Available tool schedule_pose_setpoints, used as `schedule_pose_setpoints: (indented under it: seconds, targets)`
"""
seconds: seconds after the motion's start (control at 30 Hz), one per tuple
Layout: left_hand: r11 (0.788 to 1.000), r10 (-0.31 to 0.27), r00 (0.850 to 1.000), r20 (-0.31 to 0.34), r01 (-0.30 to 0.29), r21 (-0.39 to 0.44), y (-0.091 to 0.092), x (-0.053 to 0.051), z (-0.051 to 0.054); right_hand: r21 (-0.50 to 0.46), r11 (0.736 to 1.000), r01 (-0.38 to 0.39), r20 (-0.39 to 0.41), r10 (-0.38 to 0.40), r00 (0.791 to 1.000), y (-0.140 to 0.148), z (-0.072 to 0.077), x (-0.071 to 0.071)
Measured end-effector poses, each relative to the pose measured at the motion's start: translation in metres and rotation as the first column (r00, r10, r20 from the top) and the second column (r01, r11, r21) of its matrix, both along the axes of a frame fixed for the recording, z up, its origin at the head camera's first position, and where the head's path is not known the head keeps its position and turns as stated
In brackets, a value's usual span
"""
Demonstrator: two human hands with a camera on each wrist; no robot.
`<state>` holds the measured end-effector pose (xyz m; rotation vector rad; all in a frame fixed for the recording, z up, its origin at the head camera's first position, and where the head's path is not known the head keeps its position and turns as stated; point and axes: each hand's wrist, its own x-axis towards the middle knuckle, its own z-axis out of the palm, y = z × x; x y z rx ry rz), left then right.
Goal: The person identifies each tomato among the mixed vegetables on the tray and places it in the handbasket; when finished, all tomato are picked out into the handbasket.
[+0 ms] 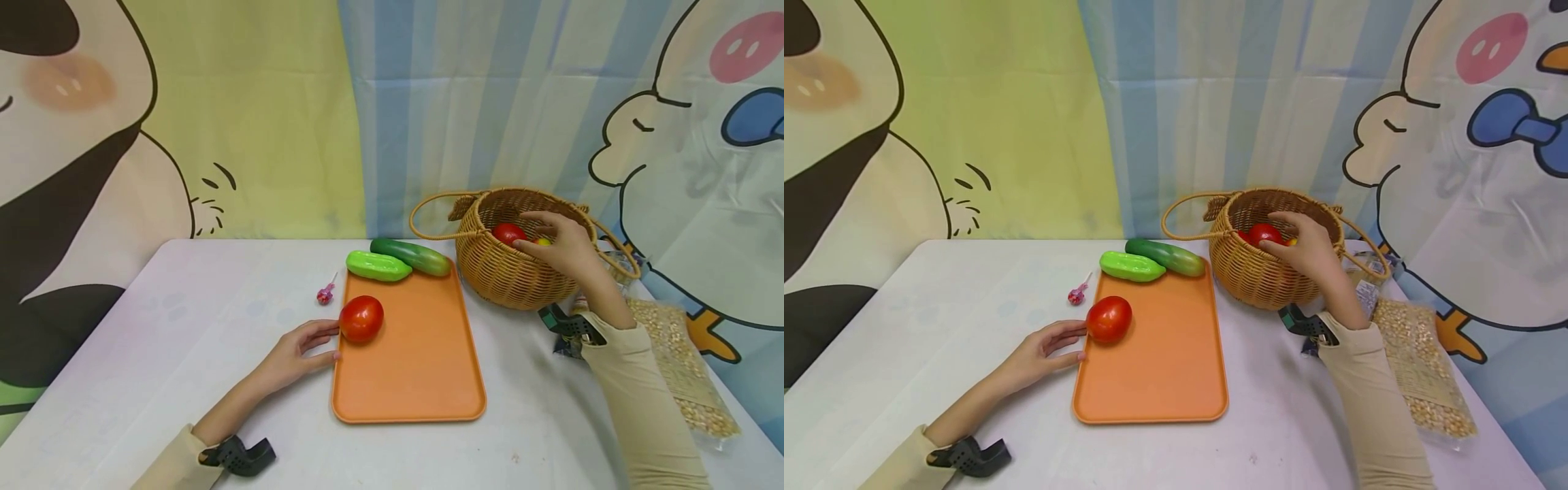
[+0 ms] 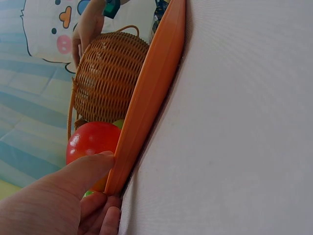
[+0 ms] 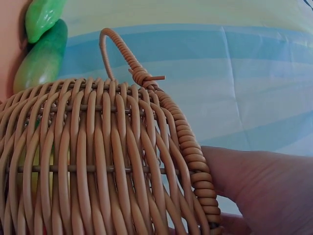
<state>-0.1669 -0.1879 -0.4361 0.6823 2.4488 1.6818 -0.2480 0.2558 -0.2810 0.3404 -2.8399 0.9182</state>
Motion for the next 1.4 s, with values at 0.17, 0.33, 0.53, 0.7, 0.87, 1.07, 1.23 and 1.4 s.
schedule_pose_setpoints:
  seconds: [0.17, 0.33, 0.53, 0.7, 0.87, 1.07, 1.23, 1.4]
  targets:
    - [1.0, 0.0, 1.0, 0.004, 0.0, 0.0, 0.0, 0.0, -0.001, -0.008, 1.0, -0.009, -0.02, 0.009, 1.0, 0.002, -0.004, 0.0]
    - [1.0, 0.001, 1.0, 0.011, -0.001, 0.0, -0.001, 0.001, -0.002, -0.005, 1.0, -0.014, -0.02, 0.014, 1.0, 0.002, -0.005, 0.001]
    - [1.0, 0.0, 1.0, 0.008, 0.0, 0.0, -0.001, 0.001, -0.001, 0.008, 1.0, -0.002, -0.037, 0.002, 0.999, -0.001, -0.007, 0.004]
    - [1.0, -0.005, 1.0, 0.004, 0.005, -0.004, -0.001, 0.001, 0.0, 0.0, 1.0, -0.009, -0.109, 0.009, 0.994, -0.003, -0.01, 0.006]
    - [1.0, -0.005, 1.0, 0.0, 0.005, -0.001, -0.002, 0.001, 0.002, -0.112, 0.993, -0.036, -0.174, 0.016, 0.985, -0.007, -0.011, 0.007]
    - [1.0, -0.009, 1.0, 0.005, 0.009, 0.007, -0.001, 0.001, 0.002, -0.224, 0.974, -0.035, -0.188, -0.008, 0.982, -0.018, -0.009, 0.01]
    - [1.0, -0.001, 1.0, 0.011, 0.0, 0.007, 0.0, 0.001, 0.002, -0.279, 0.959, -0.054, -0.191, 0.0, 0.982, -0.028, -0.011, 0.009]
    - [1.0, -0.004, 1.0, 0.008, 0.004, 0.013, 0.0, 0.001, 0.001, -0.345, 0.931, -0.116, -0.26, 0.025, 0.965, -0.039, -0.015, 0.01]
